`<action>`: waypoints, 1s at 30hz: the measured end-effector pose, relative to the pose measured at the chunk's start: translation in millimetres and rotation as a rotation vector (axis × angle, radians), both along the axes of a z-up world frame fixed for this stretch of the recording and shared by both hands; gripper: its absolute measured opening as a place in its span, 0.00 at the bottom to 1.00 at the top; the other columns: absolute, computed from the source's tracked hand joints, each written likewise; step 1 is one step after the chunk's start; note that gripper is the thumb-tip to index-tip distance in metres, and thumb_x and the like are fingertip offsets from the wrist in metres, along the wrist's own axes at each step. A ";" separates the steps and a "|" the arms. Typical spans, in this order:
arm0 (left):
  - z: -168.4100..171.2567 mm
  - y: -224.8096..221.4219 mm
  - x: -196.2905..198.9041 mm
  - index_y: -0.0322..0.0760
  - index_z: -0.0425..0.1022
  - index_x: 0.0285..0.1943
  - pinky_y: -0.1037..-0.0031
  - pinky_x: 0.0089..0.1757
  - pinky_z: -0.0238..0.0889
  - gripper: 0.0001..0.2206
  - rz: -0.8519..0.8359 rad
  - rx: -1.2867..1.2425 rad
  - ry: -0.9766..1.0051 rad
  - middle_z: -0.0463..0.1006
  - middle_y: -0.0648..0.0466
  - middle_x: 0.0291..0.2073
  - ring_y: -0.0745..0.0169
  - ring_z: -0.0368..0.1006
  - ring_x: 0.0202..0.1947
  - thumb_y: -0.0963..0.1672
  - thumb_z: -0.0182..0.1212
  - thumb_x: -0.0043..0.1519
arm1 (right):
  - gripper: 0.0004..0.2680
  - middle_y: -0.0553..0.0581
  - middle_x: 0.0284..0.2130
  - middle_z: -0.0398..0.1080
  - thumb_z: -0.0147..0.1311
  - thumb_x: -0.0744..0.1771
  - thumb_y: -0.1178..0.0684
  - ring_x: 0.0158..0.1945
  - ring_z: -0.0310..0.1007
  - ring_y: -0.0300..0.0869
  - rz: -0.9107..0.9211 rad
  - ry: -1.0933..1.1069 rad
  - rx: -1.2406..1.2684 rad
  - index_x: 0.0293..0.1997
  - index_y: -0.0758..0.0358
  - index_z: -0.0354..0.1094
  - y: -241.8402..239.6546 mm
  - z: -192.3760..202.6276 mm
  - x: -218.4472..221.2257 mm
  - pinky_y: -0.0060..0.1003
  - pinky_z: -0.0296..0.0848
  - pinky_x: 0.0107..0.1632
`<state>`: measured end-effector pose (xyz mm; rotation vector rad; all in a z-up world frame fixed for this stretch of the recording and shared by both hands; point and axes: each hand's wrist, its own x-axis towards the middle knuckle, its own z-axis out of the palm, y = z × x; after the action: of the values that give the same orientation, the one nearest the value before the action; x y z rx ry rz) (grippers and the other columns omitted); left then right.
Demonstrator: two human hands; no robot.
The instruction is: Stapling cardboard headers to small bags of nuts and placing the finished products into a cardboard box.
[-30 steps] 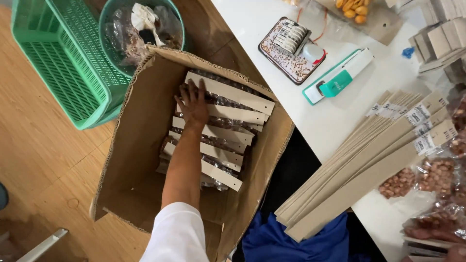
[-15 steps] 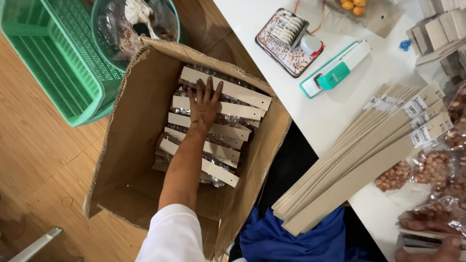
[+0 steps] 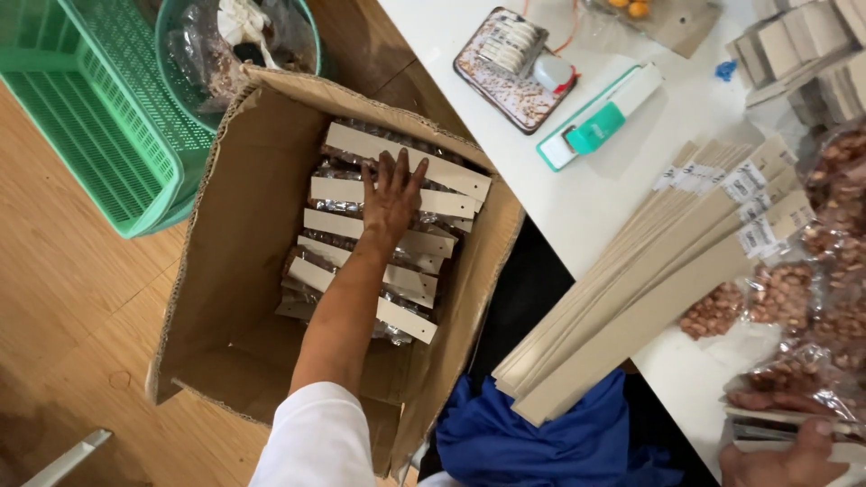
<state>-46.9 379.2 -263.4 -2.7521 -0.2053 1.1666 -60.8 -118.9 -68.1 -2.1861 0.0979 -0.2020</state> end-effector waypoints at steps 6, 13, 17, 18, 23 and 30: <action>-23.8 9.3 -10.1 0.50 0.53 0.65 0.45 0.55 0.52 0.28 0.298 -0.228 -0.303 0.59 0.42 0.57 0.35 0.55 0.58 0.46 0.58 0.56 | 0.08 0.61 0.47 0.69 0.57 0.69 0.56 0.55 0.70 0.45 -0.039 0.109 0.029 0.49 0.67 0.64 -50.6 10.4 45.7 0.38 0.72 0.60; 157.5 -26.9 -47.0 0.44 0.74 0.63 0.48 0.41 0.65 0.14 0.724 -0.342 -0.756 0.82 0.42 0.44 0.31 0.76 0.41 0.46 0.47 0.73 | 0.20 0.71 0.60 0.69 0.62 0.76 0.45 0.61 0.68 0.59 -0.151 0.008 -0.464 0.70 0.68 0.61 -140.3 79.8 226.3 0.51 0.62 0.58; 201.8 -121.7 -76.7 0.37 0.76 0.38 0.77 0.21 0.65 0.12 0.316 -0.187 -0.992 0.75 0.56 0.23 0.69 0.67 0.18 0.44 0.59 0.76 | 0.10 0.70 0.52 0.73 0.58 0.71 0.65 0.52 0.74 0.56 0.227 -0.307 -0.442 0.60 0.72 0.70 -122.4 67.7 259.5 0.47 0.71 0.56; 217.4 -153.3 -76.9 0.43 0.78 0.44 0.68 0.22 0.63 0.10 0.129 -0.216 -1.010 0.71 0.56 0.23 0.60 0.66 0.21 0.49 0.57 0.71 | 0.17 0.69 0.62 0.62 0.60 0.69 0.50 0.60 0.59 0.66 0.148 -0.147 -0.664 0.66 0.59 0.69 -115.8 67.5 254.5 0.65 0.62 0.56; 265.7 -233.8 -66.6 0.41 0.70 0.67 0.64 0.32 0.64 0.31 -0.192 -0.280 -0.917 0.69 0.54 0.36 0.52 0.66 0.35 0.61 0.53 0.63 | 0.25 0.67 0.74 0.49 0.57 0.66 0.34 0.72 0.37 0.74 0.195 0.061 -0.896 0.71 0.45 0.63 -105.7 82.4 231.2 0.90 0.42 0.57; 253.5 -235.8 -74.0 0.40 0.67 0.65 0.59 0.31 0.70 0.23 0.056 -0.444 -0.945 0.76 0.50 0.41 0.49 0.75 0.37 0.53 0.60 0.64 | 0.05 0.54 0.38 0.74 0.61 0.66 0.60 0.34 0.73 0.46 0.260 -0.198 -0.519 0.43 0.55 0.71 -67.3 83.4 119.0 0.39 0.72 0.28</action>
<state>-121.0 143.4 -9.9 -3.4796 -0.1202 -0.2136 58.2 -186.2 15.4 -2.6469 -0.3890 -0.3212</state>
